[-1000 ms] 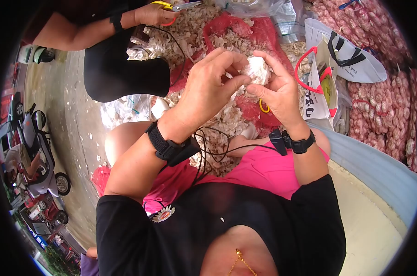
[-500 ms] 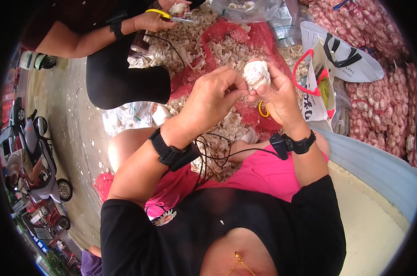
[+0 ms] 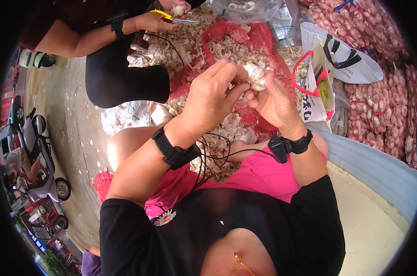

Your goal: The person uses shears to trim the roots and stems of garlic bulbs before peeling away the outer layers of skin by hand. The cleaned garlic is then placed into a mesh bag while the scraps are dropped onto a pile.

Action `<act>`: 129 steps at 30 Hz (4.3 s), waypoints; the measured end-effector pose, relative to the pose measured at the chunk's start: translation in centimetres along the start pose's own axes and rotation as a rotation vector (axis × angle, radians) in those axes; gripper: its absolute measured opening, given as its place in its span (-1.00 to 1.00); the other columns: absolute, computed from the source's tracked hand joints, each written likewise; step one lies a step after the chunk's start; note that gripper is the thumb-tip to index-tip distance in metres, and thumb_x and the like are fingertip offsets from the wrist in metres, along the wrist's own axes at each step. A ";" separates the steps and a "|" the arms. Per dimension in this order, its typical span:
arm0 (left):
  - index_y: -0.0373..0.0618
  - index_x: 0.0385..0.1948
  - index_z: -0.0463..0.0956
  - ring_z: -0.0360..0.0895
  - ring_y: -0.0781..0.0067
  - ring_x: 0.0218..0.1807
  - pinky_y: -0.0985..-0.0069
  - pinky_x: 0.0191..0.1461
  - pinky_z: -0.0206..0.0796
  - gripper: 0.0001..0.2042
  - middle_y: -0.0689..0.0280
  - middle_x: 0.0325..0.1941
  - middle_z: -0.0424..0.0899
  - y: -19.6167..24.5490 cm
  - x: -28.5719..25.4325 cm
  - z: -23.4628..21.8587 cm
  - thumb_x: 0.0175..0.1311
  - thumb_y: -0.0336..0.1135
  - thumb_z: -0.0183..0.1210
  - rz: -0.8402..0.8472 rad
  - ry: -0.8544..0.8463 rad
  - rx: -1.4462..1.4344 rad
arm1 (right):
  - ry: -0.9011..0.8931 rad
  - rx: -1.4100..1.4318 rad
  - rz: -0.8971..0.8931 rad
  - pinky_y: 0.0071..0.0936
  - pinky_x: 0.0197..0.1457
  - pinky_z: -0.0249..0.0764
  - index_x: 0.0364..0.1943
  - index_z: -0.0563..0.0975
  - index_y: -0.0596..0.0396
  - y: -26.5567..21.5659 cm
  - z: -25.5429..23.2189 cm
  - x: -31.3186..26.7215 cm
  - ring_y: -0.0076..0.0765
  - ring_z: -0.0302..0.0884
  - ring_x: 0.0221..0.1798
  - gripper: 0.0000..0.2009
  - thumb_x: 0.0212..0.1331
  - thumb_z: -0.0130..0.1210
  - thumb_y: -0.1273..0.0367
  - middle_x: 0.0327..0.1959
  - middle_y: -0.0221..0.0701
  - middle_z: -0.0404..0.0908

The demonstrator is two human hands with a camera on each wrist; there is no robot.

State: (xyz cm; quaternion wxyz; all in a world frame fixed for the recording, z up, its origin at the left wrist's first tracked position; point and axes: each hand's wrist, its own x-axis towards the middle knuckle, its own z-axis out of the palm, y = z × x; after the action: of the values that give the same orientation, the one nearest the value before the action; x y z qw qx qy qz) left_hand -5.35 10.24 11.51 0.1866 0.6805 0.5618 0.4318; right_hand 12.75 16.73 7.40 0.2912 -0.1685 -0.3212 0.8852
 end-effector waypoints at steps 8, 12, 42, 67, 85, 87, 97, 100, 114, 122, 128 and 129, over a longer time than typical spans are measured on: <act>-0.22 -0.41 0.57 0.54 0.59 -0.43 0.55 -0.40 0.40 -0.86 0.32 -0.45 0.60 1.0 -0.1 -0.7 0.21 -0.37 0.33 -0.226 -0.154 -0.127 | -0.056 0.440 0.054 -0.62 -0.23 0.56 0.30 0.31 0.24 -0.1 -0.7 0.4 -0.50 0.51 -0.21 -0.50 0.51 -0.22 0.12 0.22 -0.08 0.44; -0.23 -0.24 0.54 0.51 0.72 -0.39 0.64 -0.42 0.39 -0.75 0.37 -0.34 0.63 -0.2 0.0 -0.3 0.32 -0.21 0.27 -0.441 -0.151 -0.298 | -0.024 0.492 0.075 -0.56 -0.24 0.57 0.31 0.31 0.21 -0.2 -0.5 0.4 -0.47 0.50 -0.26 -0.50 0.52 -0.27 0.11 0.13 -0.15 0.50; -0.32 -0.13 0.52 0.61 0.56 -0.24 0.63 -0.11 0.50 -0.73 0.27 -0.22 0.66 -0.5 0.7 -0.5 0.17 -0.42 0.31 -0.719 -0.126 -0.764 | 0.019 -0.483 -0.210 -0.41 0.31 0.38 0.23 0.37 0.22 -1.0 0.3 0.1 -0.41 0.42 0.23 -0.44 0.10 0.27 0.55 0.24 -0.31 0.41; -0.26 -0.18 0.51 0.61 0.56 -0.32 0.64 -0.22 0.48 -0.81 0.28 -0.27 0.65 -1.5 0.4 0.1 0.18 -0.51 0.26 -0.818 -0.048 -0.896 | 0.041 -0.212 -0.042 -0.49 -0.04 0.61 0.22 0.40 0.20 -0.7 -0.2 0.2 -0.42 0.57 -0.02 -0.56 0.37 0.10 0.23 0.02 -0.33 0.57; -0.11 -0.14 0.58 0.57 0.26 -0.18 0.40 -0.17 0.51 -0.69 0.25 -0.13 0.60 -0.6 0.6 0.4 0.02 -0.52 0.35 0.119 -0.049 0.077 | 0.165 0.042 0.136 -0.63 -0.33 0.52 -0.04 0.53 0.04 1.3 -1.3 0.5 -0.58 0.54 -0.31 -0.57 0.44 -0.10 -0.03 -0.22 -0.47 0.59; -0.13 -0.18 0.57 0.56 0.20 -0.22 0.36 -0.17 0.47 -0.70 0.24 -0.16 0.59 -0.4 0.5 0.5 0.00 -0.50 0.36 0.174 -0.013 0.168 | 0.139 0.041 0.124 -0.61 -0.29 0.55 -0.03 0.53 0.06 1.4 -1.5 0.4 -0.58 0.56 -0.28 -0.56 0.44 -0.10 -0.02 -0.21 -0.46 0.60; -0.10 -0.38 0.51 0.53 0.18 -0.31 0.33 -0.24 0.42 -0.83 0.29 -0.39 0.54 -0.9 0.1 1.1 0.01 -0.52 0.29 0.168 -0.025 0.253 | 0.132 -0.002 0.064 -0.54 -0.18 0.64 0.04 0.53 0.11 1.3 -1.4 0.6 -0.54 0.60 -0.14 -0.56 0.46 -0.11 0.02 -0.12 -0.42 0.61; -0.11 -0.39 0.51 0.54 0.17 -0.30 0.33 -0.23 0.42 -0.85 0.28 -0.38 0.53 -0.8 0.0 1.0 0.02 -0.53 0.28 0.174 -0.087 0.212 | 0.152 0.094 0.091 -0.56 -0.20 0.64 0.01 0.54 0.09 1.5 -1.7 0.7 -0.55 0.59 -0.12 -0.58 0.47 -0.11 0.04 -0.10 -0.43 0.61; -0.14 -0.26 0.58 0.62 0.30 -0.34 0.42 -0.39 0.48 -0.80 0.24 -0.22 0.60 0.1 0.0 -0.1 0.14 -0.32 0.36 -0.005 -0.192 0.157 | 0.284 0.141 0.143 -0.68 -0.43 0.53 -0.08 0.56 0.02 1.1 -1.2 0.9 -0.59 0.53 -0.42 -0.57 0.38 -0.01 -0.05 -0.29 -0.48 0.61; -0.13 -0.24 0.56 0.60 0.24 -0.16 0.41 -0.18 0.50 -0.78 0.27 -0.19 0.59 -0.6 0.4 0.8 0.06 -0.42 0.34 0.171 -0.087 0.273 | 0.197 0.056 0.210 -0.52 -0.33 0.70 -0.02 0.49 0.06 1.9 -1.9 0.5 -0.38 0.69 -0.32 -0.53 0.38 -0.05 -0.06 -0.24 -0.41 0.59; -0.11 -0.35 0.53 0.58 0.23 -0.20 0.35 -0.20 0.47 -0.84 0.29 -0.24 0.57 -0.9 -0.2 1.8 0.05 -0.46 0.30 0.143 -0.119 0.321 | 0.292 -0.070 0.199 -0.50 -0.34 0.70 -0.03 0.48 0.09 1.4 -0.5 0.2 -0.35 0.68 -0.33 -0.52 0.40 -0.09 -0.07 -0.22 -0.38 0.57; -0.11 -0.35 0.53 0.58 0.23 -0.20 0.35 -0.20 0.47 -0.84 0.29 -0.24 0.57 -1.1 -0.3 2.0 0.05 -0.46 0.30 0.144 -0.119 0.321 | 0.292 -0.070 0.199 -0.50 -0.34 0.70 -0.03 0.48 0.09 1.5 -0.7 0.3 -0.35 0.68 -0.33 -0.52 0.40 -0.09 -0.07 -0.22 -0.38 0.57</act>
State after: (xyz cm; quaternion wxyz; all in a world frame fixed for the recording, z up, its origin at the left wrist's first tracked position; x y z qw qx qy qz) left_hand -4.42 10.76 9.54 0.0773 0.7642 0.5614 0.3079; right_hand 12.25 16.27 5.89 0.2398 -0.3362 -0.2876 0.8641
